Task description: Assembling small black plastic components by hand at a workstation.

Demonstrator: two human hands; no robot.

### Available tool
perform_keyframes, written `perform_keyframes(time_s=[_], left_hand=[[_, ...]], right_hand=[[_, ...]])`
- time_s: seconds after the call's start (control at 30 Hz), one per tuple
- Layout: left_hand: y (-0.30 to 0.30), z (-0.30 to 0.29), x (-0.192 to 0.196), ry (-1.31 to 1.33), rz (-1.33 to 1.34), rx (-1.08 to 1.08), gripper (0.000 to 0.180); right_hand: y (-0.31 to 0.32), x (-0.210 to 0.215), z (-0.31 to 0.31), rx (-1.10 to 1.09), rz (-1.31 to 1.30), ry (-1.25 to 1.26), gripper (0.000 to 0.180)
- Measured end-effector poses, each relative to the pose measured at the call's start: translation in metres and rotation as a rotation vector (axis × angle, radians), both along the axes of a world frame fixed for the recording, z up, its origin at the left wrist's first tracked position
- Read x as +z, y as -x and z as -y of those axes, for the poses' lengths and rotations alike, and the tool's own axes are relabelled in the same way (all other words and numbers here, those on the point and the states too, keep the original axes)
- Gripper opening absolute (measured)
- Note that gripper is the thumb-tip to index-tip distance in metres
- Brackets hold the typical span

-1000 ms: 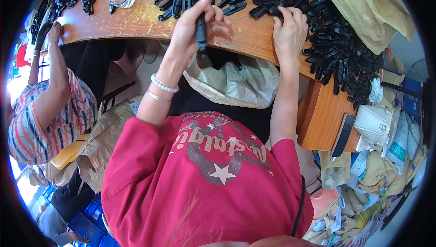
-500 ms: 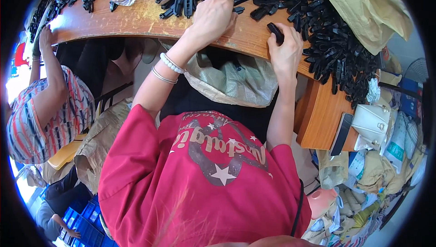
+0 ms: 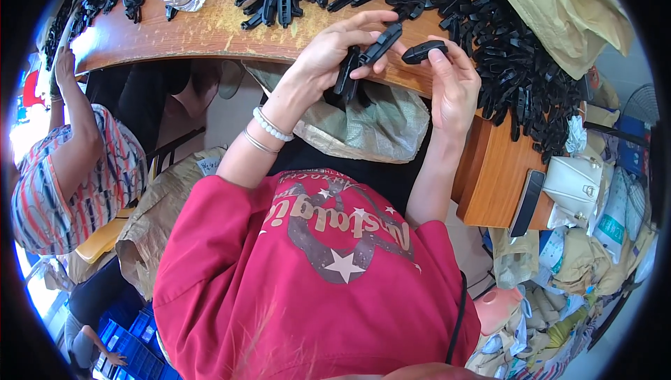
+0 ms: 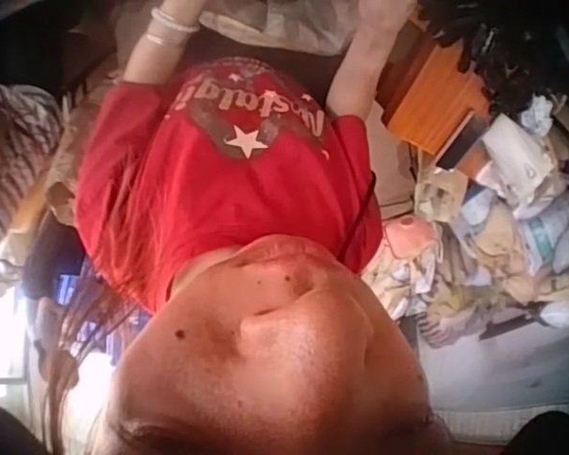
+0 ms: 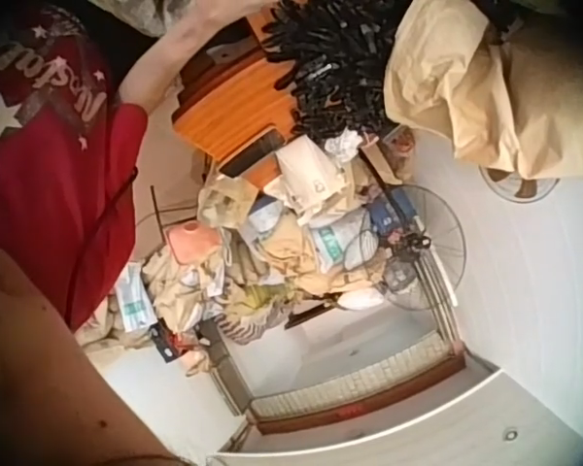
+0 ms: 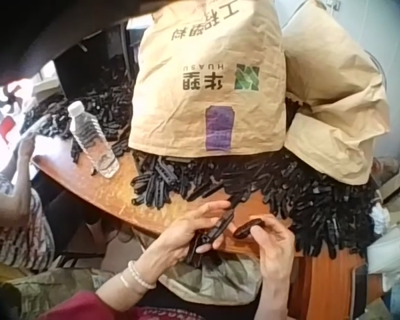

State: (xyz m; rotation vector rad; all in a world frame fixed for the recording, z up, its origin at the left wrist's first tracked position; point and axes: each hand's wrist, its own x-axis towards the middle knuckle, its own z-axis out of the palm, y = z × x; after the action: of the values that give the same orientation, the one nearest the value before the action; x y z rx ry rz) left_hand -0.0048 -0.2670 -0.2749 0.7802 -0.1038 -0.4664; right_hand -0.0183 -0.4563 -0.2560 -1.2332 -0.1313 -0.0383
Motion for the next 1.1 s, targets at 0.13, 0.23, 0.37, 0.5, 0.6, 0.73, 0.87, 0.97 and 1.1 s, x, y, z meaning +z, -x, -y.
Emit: perform_keyframes(time_s=[0.13, 0.23, 0.37, 0.5, 0.6, 0.73, 0.87, 0.97, 1.1], left_hand=[[0.004, 0.001, 0.008, -0.091, -0.028, 0.060, 0.035], [0.005, -0.004, 0.017, -0.439, 0.054, 0.025, 0.029], [0.018, 0.000, 0.034, -0.806, 0.328, 0.151, 0.030], [0.023, 0.001, 0.032, -1.084, 0.773, 0.322, 0.035], [0.024, -0.001, 0.032, -1.016, 0.634, 0.214, 0.033], [0.025, -0.001, 0.023, -1.011, 0.813, 0.322, 0.031], [0.027, -0.001, 0.030, -1.003, 0.748, 0.245, 0.032], [0.030, 0.000, 0.026, -1.072, 0.542, 0.107, 0.035], [0.039, -0.009, 0.011, -1.036, 0.801, 0.108, 0.034]], right_hand=[[0.008, 0.004, -0.001, 0.179, -0.045, -0.036, 0.021], [0.014, 0.007, -0.013, 0.063, -0.025, 0.178, 0.020], [0.018, -0.003, -0.021, -0.106, 0.042, 0.239, 0.019], [0.020, -0.008, -0.021, -0.111, 0.065, 0.253, 0.024], [0.019, 0.011, -0.027, -0.138, 0.112, 0.172, 0.034], [0.017, 0.002, -0.017, -0.008, 0.092, 0.265, 0.032], [0.017, -0.001, -0.015, -0.058, 0.133, 0.313, 0.028], [0.017, -0.002, -0.008, 0.020, 0.084, 0.307, 0.024], [0.004, -0.007, 0.001, 0.125, 0.163, 0.257, 0.016]])
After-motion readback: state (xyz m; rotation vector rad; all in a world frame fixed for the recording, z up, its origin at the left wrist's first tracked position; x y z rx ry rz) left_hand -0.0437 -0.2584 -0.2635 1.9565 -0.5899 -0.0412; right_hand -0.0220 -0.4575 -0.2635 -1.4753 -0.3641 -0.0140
